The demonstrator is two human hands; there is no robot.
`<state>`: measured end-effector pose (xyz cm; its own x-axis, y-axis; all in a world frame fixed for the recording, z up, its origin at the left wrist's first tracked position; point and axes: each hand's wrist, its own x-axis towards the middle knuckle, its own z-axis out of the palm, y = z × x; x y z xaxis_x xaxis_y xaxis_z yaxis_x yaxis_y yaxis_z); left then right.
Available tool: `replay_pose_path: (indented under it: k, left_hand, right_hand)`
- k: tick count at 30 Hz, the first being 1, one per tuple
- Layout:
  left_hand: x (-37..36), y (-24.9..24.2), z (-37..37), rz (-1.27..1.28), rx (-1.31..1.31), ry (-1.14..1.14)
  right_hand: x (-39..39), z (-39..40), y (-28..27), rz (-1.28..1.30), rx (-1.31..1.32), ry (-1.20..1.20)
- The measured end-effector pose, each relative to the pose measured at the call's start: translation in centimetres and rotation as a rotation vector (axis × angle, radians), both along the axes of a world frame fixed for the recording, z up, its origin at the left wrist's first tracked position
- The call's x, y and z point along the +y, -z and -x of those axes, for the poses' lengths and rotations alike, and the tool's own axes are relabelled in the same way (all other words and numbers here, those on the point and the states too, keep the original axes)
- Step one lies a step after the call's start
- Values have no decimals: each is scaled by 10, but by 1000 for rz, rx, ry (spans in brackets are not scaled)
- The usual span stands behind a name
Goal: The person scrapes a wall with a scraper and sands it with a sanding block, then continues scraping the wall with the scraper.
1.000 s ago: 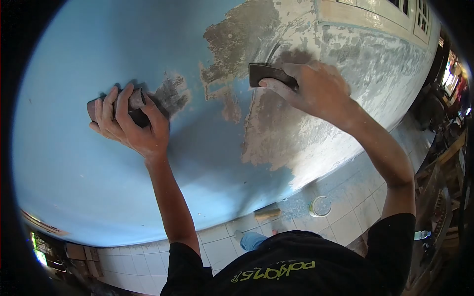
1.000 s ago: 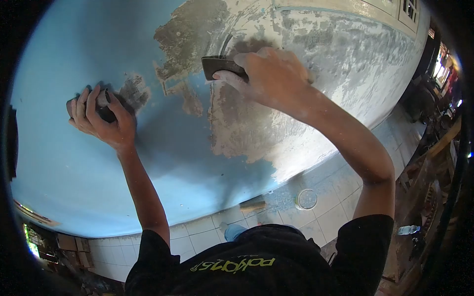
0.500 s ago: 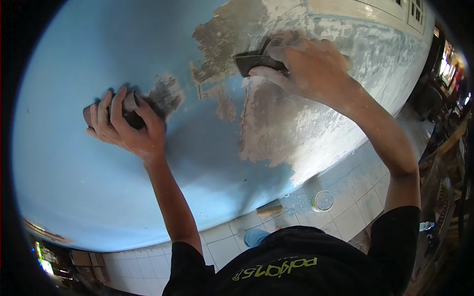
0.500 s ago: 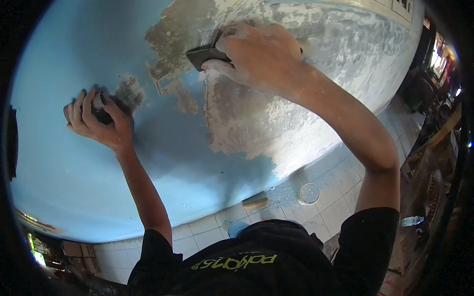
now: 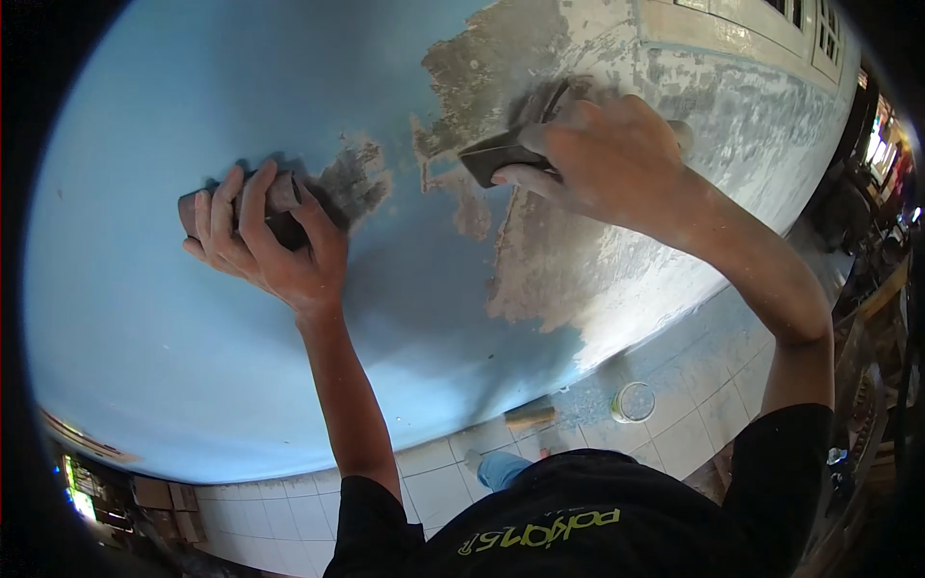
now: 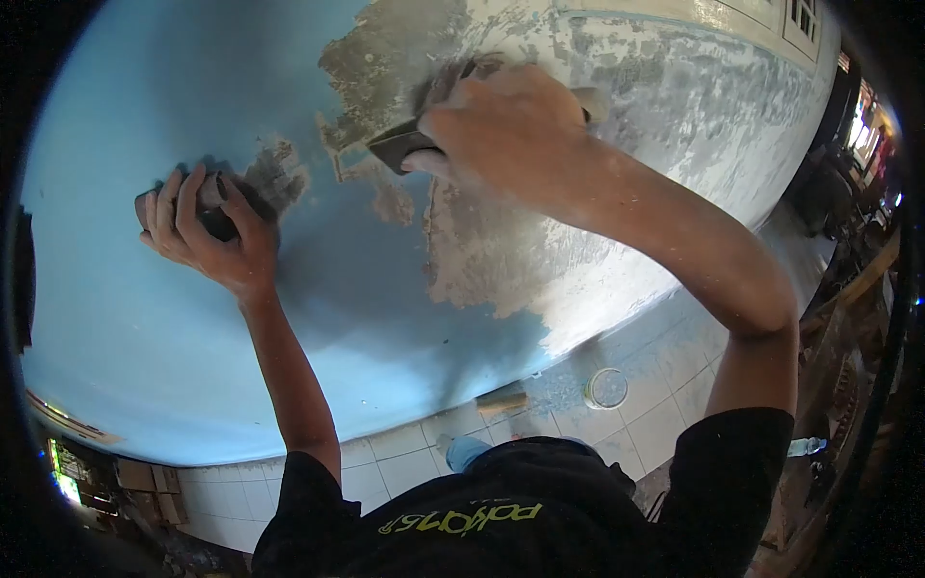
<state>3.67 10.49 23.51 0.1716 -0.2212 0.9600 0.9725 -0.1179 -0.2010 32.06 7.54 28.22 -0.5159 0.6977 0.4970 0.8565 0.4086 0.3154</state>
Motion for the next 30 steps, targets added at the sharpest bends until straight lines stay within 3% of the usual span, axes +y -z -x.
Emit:
replay_pose_path:
  k: [4,6,11,16,19,23,25,26,28,30]
  left_hand:
    - [-4,1,5,42,8,28]
    - [-2,1,6,24,30,36]
    - [-3,2,2,29,7,23]
    - [7,2,3,-16,-12,148]
    - [-2,1,3,-1,26,27]
    - [-2,4,6,14,46,67]
    - [-3,7,6,42,27,66]
    - [-3,6,7,42,37,74]
    - [-1,5,9,40,50,84]
    - [0,7,10,16,57,47]
  right_hand:
    - [4,-20,-11,-83,13,-22]
    - [8,-26,-18,-289,4,-35]
    - [-17,-8,-13,-278,-59,168]
    - [-9,-19,-19,-138,28,111]
    - [3,-27,-27,-303,10,-45]
    - [-4,-11,-35,-316,-34,36]
    - [-8,6,-28,-33,-39,147]
    - [-7,6,-19,-19,-43,150]
    - [-2,4,-4,-234,-45,-27]
    - [0,0,-2,-215,-9,-67]
